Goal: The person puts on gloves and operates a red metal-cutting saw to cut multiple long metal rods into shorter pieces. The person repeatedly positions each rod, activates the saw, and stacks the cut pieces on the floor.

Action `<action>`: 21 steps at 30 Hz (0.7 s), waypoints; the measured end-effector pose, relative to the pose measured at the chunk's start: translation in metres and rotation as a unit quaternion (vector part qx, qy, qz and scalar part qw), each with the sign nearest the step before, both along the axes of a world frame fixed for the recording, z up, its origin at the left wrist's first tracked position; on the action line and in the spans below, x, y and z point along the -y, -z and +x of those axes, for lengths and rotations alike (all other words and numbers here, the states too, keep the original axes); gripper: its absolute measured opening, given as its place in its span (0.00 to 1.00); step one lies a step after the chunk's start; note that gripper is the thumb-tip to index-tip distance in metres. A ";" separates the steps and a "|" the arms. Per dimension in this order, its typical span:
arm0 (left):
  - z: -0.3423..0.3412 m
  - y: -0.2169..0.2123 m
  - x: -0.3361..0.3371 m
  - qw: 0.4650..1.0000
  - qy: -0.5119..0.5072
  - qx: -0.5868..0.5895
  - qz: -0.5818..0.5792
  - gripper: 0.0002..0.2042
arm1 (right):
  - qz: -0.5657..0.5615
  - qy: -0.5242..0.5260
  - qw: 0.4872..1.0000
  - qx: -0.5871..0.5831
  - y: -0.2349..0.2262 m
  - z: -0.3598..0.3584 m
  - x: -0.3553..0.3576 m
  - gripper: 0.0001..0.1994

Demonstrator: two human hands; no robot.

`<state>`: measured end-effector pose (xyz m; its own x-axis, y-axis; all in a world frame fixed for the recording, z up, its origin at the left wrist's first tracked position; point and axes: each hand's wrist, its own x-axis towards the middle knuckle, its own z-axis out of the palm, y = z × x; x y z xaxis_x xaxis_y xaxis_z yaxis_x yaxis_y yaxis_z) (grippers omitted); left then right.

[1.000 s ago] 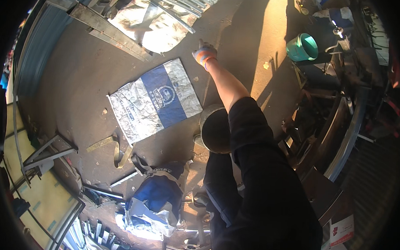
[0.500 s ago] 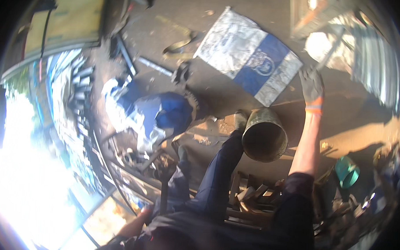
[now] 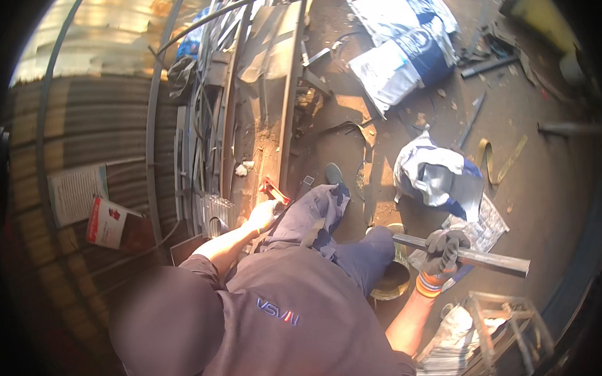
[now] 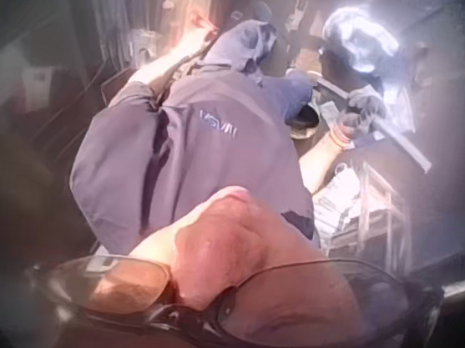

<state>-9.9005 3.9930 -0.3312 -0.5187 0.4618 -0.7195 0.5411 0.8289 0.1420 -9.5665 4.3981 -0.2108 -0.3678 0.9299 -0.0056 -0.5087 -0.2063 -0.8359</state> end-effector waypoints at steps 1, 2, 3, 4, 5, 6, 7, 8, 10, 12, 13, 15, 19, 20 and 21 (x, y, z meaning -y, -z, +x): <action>-0.006 0.001 0.012 0.996 -0.043 -0.027 0.069 0.19 | 0.047 -0.026 0.999 0.012 -0.008 -0.051 -0.002 0.15; -0.013 0.002 0.021 0.989 -0.109 -0.021 0.098 0.20 | 0.075 -0.078 0.994 0.029 -0.018 -0.099 -0.002 0.18; -0.019 -0.001 0.032 0.973 -0.168 -0.030 0.153 0.20 | 0.032 -0.140 0.990 0.003 -0.027 -0.145 -0.001 0.18; -0.024 -0.007 0.045 0.967 -0.199 -0.031 0.153 0.20 | 0.026 -0.139 0.987 0.082 -0.031 -0.192 0.003 0.18; -0.035 -0.007 0.053 0.956 -0.227 -0.052 0.181 0.19 | 0.054 -0.159 0.980 0.105 -0.032 -0.241 0.003 0.17; -0.040 -0.010 0.064 0.938 -0.251 -0.085 0.226 0.19 | 0.065 -0.174 0.973 0.135 -0.031 -0.285 0.010 0.17; -0.046 -0.011 0.075 0.930 -0.292 -0.095 0.204 0.19 | 0.032 -0.230 0.967 0.106 -0.031 -0.326 0.016 0.18; -0.047 -0.014 0.088 0.906 -0.349 -0.111 0.214 0.19 | 0.025 -0.275 0.956 0.102 -0.030 -0.364 0.025 0.18; -0.046 -0.014 0.112 0.854 -0.446 -0.138 0.229 0.18 | 0.003 -0.363 0.929 0.074 -0.029 -0.433 0.049 0.18; -0.041 -0.011 0.135 0.816 -0.525 -0.155 0.183 0.19 | -0.022 -0.419 0.905 0.072 -0.026 -0.494 0.080 0.18; -0.037 -0.008 0.146 0.787 -0.568 -0.159 0.181 0.19 | -0.041 -0.431 0.898 0.075 -0.022 -0.524 0.095 0.16; -0.036 0.003 0.169 0.826 -0.504 -0.237 0.087 0.23 | -0.109 -0.478 0.871 0.046 -0.002 -0.578 0.128 0.16; -0.055 0.039 0.234 0.834 -0.511 -0.196 -0.078 0.34 | -0.252 -0.529 0.801 0.124 0.069 -0.640 0.200 0.15; -0.058 0.047 0.257 0.856 -0.468 -0.188 -0.117 0.36 | -0.280 -0.521 0.794 0.144 0.087 -0.645 0.217 0.15; -0.056 0.054 0.279 0.875 -0.427 -0.162 -0.163 0.37 | -0.307 -0.553 0.765 0.118 0.101 -0.644 0.233 0.16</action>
